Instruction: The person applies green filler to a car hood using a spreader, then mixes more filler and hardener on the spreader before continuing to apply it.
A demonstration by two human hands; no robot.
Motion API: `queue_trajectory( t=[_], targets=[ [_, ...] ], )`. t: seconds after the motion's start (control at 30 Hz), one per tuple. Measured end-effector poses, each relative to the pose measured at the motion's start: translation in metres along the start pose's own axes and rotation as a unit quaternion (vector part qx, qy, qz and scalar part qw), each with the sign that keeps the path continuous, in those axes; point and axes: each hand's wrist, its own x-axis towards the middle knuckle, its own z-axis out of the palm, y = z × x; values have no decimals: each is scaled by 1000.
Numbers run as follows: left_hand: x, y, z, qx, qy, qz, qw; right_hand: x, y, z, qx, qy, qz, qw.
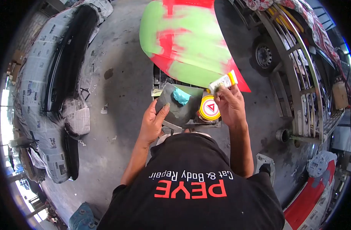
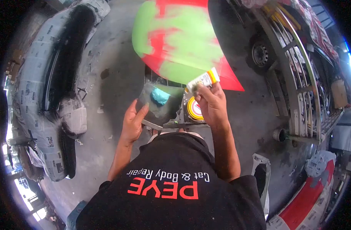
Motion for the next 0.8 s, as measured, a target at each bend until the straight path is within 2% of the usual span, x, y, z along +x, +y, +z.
queue_trajectory(
  t=[0.13, 0.2, 0.23, 0.3, 0.47, 0.53, 0.8],
  targets=[
    [-5, 6, 12, 1, -25, -25, 999, -4, -9, 21, -23, -26, 9, 999],
    [-6, 2, 13, 21, -31, -25, 999, -6, -9, 26, -64, -19, -8, 998],
    [-8, 2, 13, 20, -30, -26, 999, -7, -8, 21, -133, -19, -10, 991],
    [-10, 6, 12, 20, -55, -68, 996, -9, -8, 22, -144, -18, -7, 989],
    [-11, 0, 13, 17, -72, -46, 996, -14, -4, 19, -167, -20, 0, 986],
    [-12, 1, 14, 25, -73, -45, 996, -16, 1, 19, -135, -11, -20, 991],
    [-13, -4, 15, 66, -79, -45, 994, -19, 12, 20, -171, 28, -59, 983]
  ],
)
